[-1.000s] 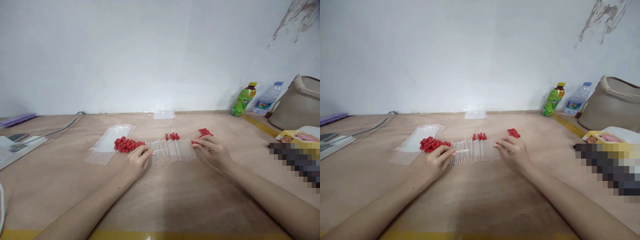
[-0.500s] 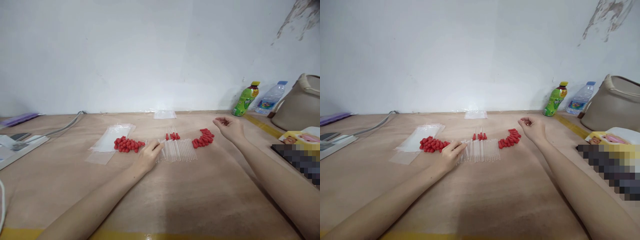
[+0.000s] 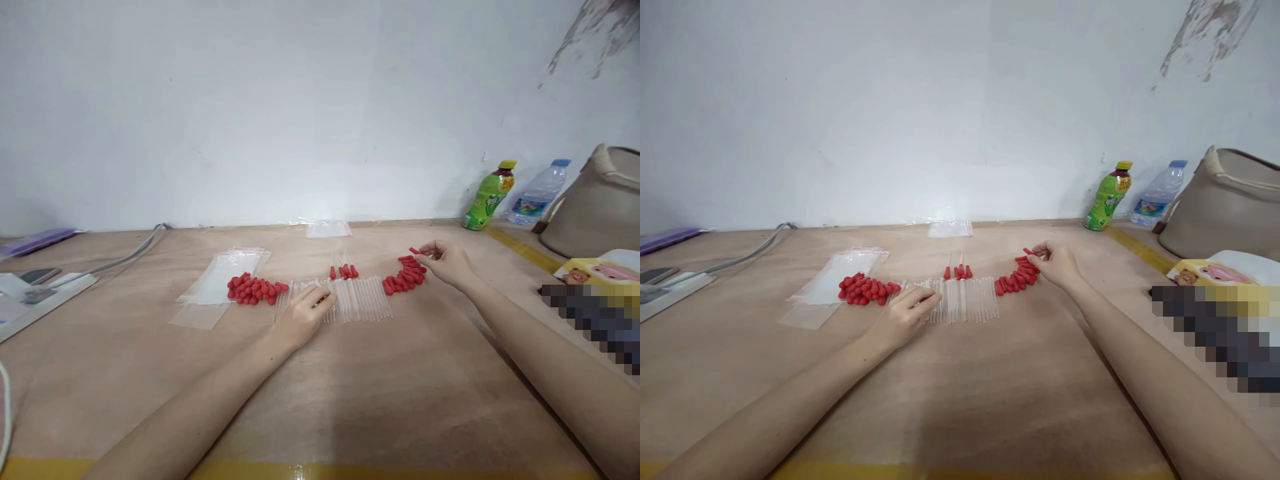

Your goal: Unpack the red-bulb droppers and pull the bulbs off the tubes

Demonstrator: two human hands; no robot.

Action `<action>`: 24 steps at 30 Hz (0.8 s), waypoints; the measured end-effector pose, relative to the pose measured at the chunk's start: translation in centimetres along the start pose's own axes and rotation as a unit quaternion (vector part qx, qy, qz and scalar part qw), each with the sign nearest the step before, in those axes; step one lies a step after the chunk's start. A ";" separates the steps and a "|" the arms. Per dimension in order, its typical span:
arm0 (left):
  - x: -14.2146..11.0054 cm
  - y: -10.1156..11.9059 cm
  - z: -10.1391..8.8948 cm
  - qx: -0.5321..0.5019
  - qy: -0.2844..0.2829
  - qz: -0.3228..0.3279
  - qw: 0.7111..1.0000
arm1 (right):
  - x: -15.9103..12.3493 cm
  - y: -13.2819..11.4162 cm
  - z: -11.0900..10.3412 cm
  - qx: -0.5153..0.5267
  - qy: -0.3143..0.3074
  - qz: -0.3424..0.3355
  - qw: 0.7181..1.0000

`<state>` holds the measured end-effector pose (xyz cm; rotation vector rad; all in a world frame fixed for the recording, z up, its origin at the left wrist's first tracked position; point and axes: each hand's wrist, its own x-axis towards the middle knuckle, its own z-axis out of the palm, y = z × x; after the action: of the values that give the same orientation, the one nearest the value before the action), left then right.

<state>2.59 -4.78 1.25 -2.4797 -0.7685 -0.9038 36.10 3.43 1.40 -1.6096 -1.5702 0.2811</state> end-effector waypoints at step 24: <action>-3.2 1.4 -3.0 -0.082 -0.060 -0.134 0.986 | -1.3 -5.0 0.9 -0.101 -0.007 -0.049 0.994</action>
<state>-0.04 -8.56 1.05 -2.6358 -1.1332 -0.9481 31.73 1.86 3.77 -1.6802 -1.7272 0.0819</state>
